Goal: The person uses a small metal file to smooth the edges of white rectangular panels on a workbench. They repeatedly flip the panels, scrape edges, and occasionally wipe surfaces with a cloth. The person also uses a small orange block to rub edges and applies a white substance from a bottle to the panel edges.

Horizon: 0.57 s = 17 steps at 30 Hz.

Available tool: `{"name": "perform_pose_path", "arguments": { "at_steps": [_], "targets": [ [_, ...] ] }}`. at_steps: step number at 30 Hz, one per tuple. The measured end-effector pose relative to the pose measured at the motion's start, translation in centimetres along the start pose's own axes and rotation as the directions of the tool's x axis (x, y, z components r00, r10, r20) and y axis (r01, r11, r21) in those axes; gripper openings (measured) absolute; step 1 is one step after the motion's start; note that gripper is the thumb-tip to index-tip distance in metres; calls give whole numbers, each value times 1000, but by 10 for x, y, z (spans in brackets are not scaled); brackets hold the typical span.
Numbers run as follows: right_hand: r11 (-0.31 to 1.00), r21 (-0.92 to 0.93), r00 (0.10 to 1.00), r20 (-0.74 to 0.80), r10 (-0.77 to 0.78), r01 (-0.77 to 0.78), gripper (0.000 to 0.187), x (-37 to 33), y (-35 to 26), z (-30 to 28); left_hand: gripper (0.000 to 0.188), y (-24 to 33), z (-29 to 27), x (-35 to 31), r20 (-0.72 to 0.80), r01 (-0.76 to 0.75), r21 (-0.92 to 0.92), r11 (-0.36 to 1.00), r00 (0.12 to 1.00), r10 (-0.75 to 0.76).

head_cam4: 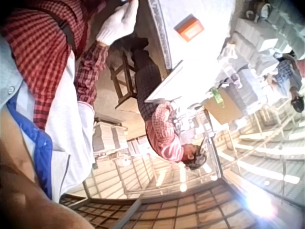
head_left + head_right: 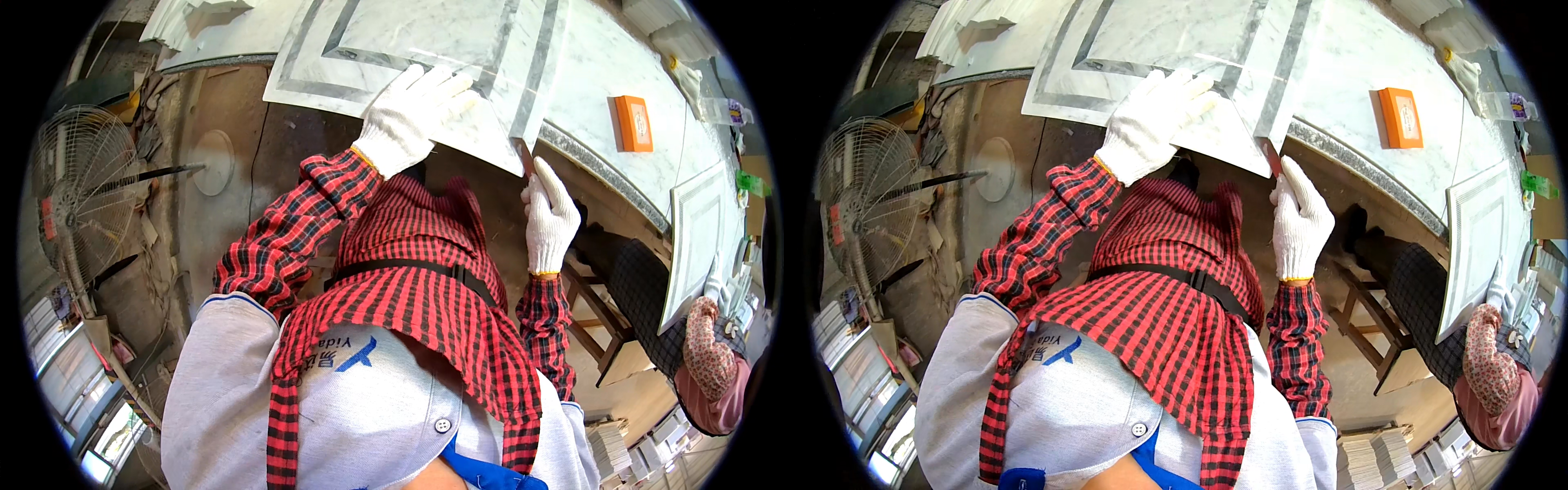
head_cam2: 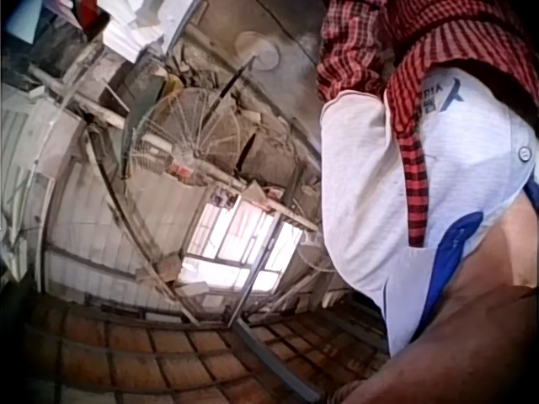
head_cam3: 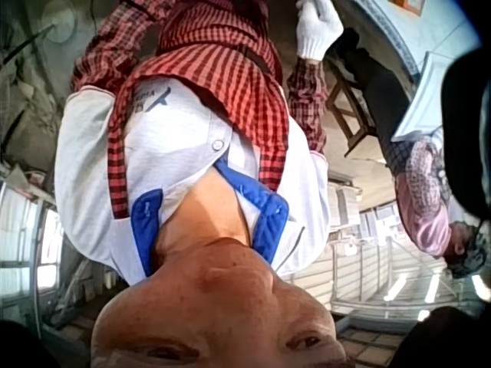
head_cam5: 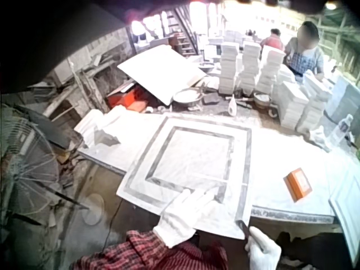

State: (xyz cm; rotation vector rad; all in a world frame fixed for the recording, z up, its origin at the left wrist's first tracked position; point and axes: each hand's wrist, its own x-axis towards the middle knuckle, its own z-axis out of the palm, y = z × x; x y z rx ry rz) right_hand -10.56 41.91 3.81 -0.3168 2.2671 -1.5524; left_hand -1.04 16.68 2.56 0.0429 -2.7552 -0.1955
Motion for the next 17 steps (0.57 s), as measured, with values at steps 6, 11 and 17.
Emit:
{"name": "perform_pose_path", "arguments": {
  "at_steps": [6, 11, 17],
  "targets": [
    [998, 20, 999, -5, -51, 51, 32, -3, 4, 7, 60, -1, 2, 2, 0, -14, 11, 1000, 1000, 14],
    [999, 38, 1000, 5, -5, 5, 34, -5, 2, 6, 60, 0, 2, 2, -2, -15, 0, 1000, 1000, 15],
    [997, 71, 999, 19, 36, -37, 34, 7, 3, 2, 62, -2, 5, 0, 0, -32, 2, 999, 999, 32]
  ]
}}
